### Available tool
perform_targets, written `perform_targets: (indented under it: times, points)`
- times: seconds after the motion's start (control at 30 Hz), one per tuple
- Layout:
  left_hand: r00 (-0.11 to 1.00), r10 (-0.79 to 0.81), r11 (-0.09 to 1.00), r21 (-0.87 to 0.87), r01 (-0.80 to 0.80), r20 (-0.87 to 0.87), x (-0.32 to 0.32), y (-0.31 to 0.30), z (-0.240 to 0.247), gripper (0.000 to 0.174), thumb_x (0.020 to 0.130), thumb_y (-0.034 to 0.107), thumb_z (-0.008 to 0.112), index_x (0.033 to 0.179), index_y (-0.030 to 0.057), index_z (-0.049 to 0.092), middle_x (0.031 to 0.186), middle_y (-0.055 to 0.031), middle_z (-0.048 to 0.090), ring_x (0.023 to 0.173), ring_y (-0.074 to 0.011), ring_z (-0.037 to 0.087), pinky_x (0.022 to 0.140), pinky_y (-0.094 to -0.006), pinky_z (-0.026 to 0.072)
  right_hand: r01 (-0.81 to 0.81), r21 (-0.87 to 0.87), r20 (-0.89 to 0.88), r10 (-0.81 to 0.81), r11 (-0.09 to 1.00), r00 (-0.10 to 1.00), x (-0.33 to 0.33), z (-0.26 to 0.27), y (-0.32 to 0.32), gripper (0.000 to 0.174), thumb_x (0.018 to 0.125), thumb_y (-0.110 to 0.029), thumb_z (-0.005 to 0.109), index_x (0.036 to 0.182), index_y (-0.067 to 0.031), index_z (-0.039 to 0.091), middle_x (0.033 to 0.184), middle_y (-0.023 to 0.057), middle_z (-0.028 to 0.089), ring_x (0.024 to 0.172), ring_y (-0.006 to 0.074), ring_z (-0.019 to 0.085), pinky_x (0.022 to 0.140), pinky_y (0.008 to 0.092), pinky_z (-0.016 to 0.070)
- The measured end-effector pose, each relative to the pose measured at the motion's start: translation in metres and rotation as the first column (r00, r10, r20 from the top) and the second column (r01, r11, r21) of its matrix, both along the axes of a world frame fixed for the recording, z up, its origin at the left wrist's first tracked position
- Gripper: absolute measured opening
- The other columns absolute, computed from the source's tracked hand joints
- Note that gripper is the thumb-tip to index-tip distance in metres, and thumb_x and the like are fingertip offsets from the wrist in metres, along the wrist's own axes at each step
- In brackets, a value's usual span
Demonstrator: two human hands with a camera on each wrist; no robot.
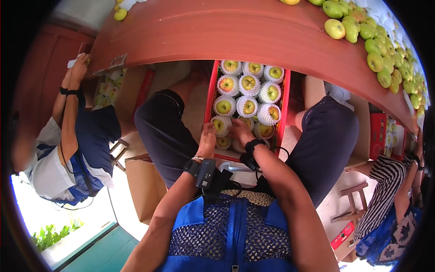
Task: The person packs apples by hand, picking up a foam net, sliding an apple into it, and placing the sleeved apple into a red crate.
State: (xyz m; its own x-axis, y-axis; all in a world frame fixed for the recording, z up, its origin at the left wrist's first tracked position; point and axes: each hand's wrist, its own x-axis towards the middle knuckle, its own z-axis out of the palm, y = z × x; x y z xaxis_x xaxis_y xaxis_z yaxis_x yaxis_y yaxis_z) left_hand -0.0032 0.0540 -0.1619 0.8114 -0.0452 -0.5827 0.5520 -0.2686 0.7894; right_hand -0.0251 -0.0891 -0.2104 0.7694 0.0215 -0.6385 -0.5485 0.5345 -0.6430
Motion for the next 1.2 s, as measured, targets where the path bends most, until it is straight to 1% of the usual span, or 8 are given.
perform_targets:
  times: [0.13, 0.2, 0.43, 0.63, 0.8, 0.9, 1.1, 1.2]
  points:
    - [0.991, -0.1, 0.995, -0.018, 0.102, 0.088, 0.002, 0.009, -0.016, 0.033, 0.09, 0.019, 0.043, 0.12, 0.0053, 0.046, 0.113, -0.0063, 0.047, 0.103, -0.0154, 0.046, 0.082, -0.0275, 0.0399, 0.048, -0.032, 0.008, -0.048, 0.998, 0.999, 0.002, -0.012, 0.003, 0.046, 0.074, -0.004, 0.064, 0.116, 0.0048, 0.051, 0.098, 0.0103, 0.059, 0.085, 0.0175, 0.057, 0.069, 0.0279, 0.0479]
    - [0.999, 0.006, 0.998, -0.055, -0.004, 0.045, 0.001, 0.006, -0.018, 0.031, 0.089, 0.022, 0.044, 0.115, 0.0055, 0.046, 0.109, -0.0108, 0.05, 0.101, -0.0198, 0.047, 0.086, -0.0307, 0.0376, 0.091, -0.063, 0.017, -0.09, 0.994, 0.996, 0.002, -0.003, 0.004, 0.046, 0.072, -0.003, 0.066, 0.115, 0.0056, 0.051, 0.098, 0.0109, 0.059, 0.086, 0.0175, 0.057, 0.069, 0.028, 0.048]
    - [0.993, -0.043, 0.999, 0.027, 0.041, 0.111, 0.006, -0.001, -0.009, 0.029, 0.087, 0.022, 0.046, 0.11, 0.0053, 0.047, 0.104, -0.011, 0.052, 0.097, -0.0208, 0.048, 0.085, -0.0327, 0.0387, -0.059, -0.13, 0.007, 0.061, 0.99, 0.998, 0.007, -0.031, -0.002, 0.054, 0.073, -0.007, 0.071, 0.121, 0.0025, 0.048, 0.104, 0.01, 0.056, 0.085, 0.0176, 0.058, 0.067, 0.0284, 0.0516]
    - [0.978, 0.194, 0.959, -0.193, -0.206, -0.078, 0.003, 0.002, -0.011, 0.028, 0.09, 0.02, 0.045, 0.115, 0.0101, 0.048, 0.1, -0.0043, 0.051, 0.09, -0.0141, 0.051, 0.079, -0.029, 0.041, -0.067, -0.148, 0.02, 0.07, 0.987, 0.997, 0.005, -0.028, -0.003, 0.058, 0.073, -0.007, 0.072, 0.123, 0.0051, 0.046, 0.101, 0.0107, 0.058, 0.084, 0.0173, 0.058, 0.066, 0.0279, 0.0511]
    - [0.986, 0.118, 0.962, -0.234, -0.142, -0.113, 0.002, 0.018, -0.023, 0.029, 0.091, 0.017, 0.043, 0.119, 0.0084, 0.047, 0.106, -0.0059, 0.052, 0.098, -0.016, 0.051, 0.082, -0.0303, 0.0407, -0.102, -0.087, -0.015, 0.101, 0.991, 0.995, 0.008, -0.028, -0.003, 0.059, 0.073, -0.007, 0.071, 0.124, 0.0071, 0.046, 0.101, 0.0129, 0.058, 0.084, 0.0175, 0.059, 0.065, 0.0265, 0.0495]
    - [0.996, 0.063, 0.984, -0.162, -0.072, -0.061, -0.002, 0.01, -0.02, 0.033, 0.091, 0.017, 0.043, 0.122, 0.0075, 0.046, 0.112, -0.0077, 0.053, 0.104, -0.0171, 0.05, 0.085, -0.0309, 0.0394, -0.103, -0.307, 0.043, 0.122, 0.946, 0.992, 0.006, -0.05, 0.0, 0.056, 0.073, -0.006, 0.07, 0.122, 0.0075, 0.048, 0.101, 0.0133, 0.059, 0.081, 0.0162, 0.058, 0.063, 0.0258, 0.0482]
    - [0.998, -0.007, 0.999, -0.046, 0.004, -0.054, 0.0, 0.009, -0.02, 0.033, 0.09, 0.014, 0.043, 0.121, 0.0043, 0.049, 0.118, -0.0083, 0.051, 0.109, -0.0191, 0.048, 0.09, -0.0336, 0.0388, -0.051, -0.369, 0.088, 0.089, 0.928, 0.992, 0.004, -0.057, 0.005, 0.044, 0.072, -0.007, 0.066, 0.113, 0.0058, 0.056, 0.094, 0.0111, 0.062, 0.078, 0.0146, 0.057, 0.066, 0.0288, 0.0471]
    - [0.994, -0.101, 0.995, 0.007, 0.1, 0.035, -0.004, 0.024, -0.025, 0.034, 0.085, 0.005, 0.047, 0.118, 0.0018, 0.051, 0.12, -0.0088, 0.05, 0.111, -0.0202, 0.049, 0.091, -0.0324, 0.0409, -0.156, -0.537, 0.178, 0.293, 0.829, 0.939, 0.008, -0.041, 0.001, 0.039, 0.07, -0.007, 0.063, 0.107, 0.0038, 0.059, 0.093, 0.0122, 0.063, 0.079, 0.0163, 0.058, 0.071, 0.0316, 0.0469]
